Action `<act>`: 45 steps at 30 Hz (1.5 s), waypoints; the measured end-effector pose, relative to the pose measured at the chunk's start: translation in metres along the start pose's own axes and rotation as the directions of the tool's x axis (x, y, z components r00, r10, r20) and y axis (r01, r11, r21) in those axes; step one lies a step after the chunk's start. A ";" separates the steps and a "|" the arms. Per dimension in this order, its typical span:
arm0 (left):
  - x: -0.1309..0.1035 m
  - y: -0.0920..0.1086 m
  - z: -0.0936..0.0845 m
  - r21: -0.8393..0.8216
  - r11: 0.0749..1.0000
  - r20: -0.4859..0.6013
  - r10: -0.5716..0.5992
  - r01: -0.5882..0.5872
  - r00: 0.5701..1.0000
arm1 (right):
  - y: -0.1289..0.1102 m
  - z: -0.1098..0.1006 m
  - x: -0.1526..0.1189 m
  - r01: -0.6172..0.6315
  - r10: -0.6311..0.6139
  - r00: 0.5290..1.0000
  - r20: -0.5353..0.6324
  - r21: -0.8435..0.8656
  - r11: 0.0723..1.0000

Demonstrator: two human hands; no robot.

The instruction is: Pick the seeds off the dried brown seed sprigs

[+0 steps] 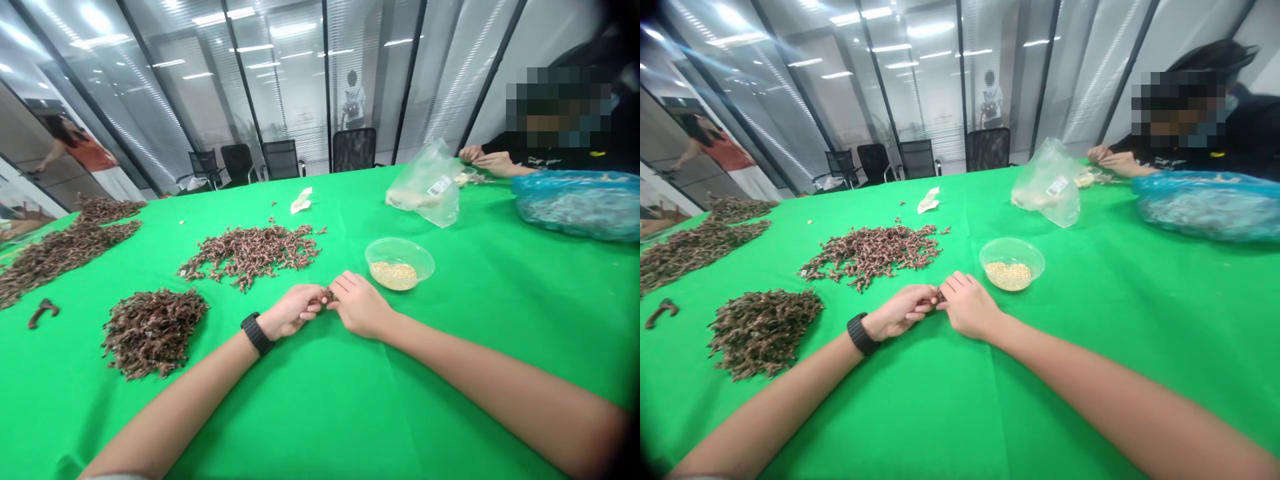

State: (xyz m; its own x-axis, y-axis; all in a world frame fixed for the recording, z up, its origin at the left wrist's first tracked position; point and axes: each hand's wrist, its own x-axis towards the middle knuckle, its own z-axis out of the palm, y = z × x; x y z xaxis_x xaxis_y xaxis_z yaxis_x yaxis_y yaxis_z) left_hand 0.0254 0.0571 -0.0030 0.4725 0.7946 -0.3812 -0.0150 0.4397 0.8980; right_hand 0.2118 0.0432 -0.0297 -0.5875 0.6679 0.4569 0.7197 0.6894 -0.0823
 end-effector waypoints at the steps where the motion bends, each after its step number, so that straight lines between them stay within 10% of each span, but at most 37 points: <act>1: 0.001 -0.002 0.000 0.020 0.999 -0.006 0.027 -0.027 1.000 | 0.000 0.000 0.000 -0.005 0.005 1.000 0.004 0.020 1.000; 10: 0.009 -0.017 -0.005 0.313 0.888 -0.012 0.357 -0.335 0.934 | 0.005 0.007 -0.001 -0.049 0.065 0.997 -0.033 0.359 0.932; 25: 0.008 -0.015 -0.006 0.436 0.834 -0.028 0.387 -0.337 0.922 | 0.006 0.007 0.000 -0.032 0.044 0.999 -0.015 0.444 0.896; 35: -0.002 -0.009 -0.011 0.817 0.354 0.178 0.597 -0.456 0.782 | 0.009 0.007 0.001 -0.035 0.038 0.999 0.007 0.555 0.831; 39: 0.003 -0.011 -0.007 0.629 0.634 0.031 0.557 -0.449 0.830 | 0.005 0.006 0.000 -0.047 0.075 0.996 -0.050 0.419 0.907; 45: 0.003 -0.006 0.000 0.130 0.977 -0.072 0.181 -0.170 0.981 | 0.001 0.002 0.001 0.002 0.003 0.998 -0.056 0.082 0.997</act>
State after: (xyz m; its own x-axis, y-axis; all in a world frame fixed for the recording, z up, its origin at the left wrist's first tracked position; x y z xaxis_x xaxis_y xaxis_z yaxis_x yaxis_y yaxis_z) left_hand 0.0267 0.0565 -0.0095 0.3974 0.8890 -0.2276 0.0193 0.2398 0.9706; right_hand 0.2114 0.0450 -0.0315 -0.5638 0.6532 0.5054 0.6862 0.7110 -0.1535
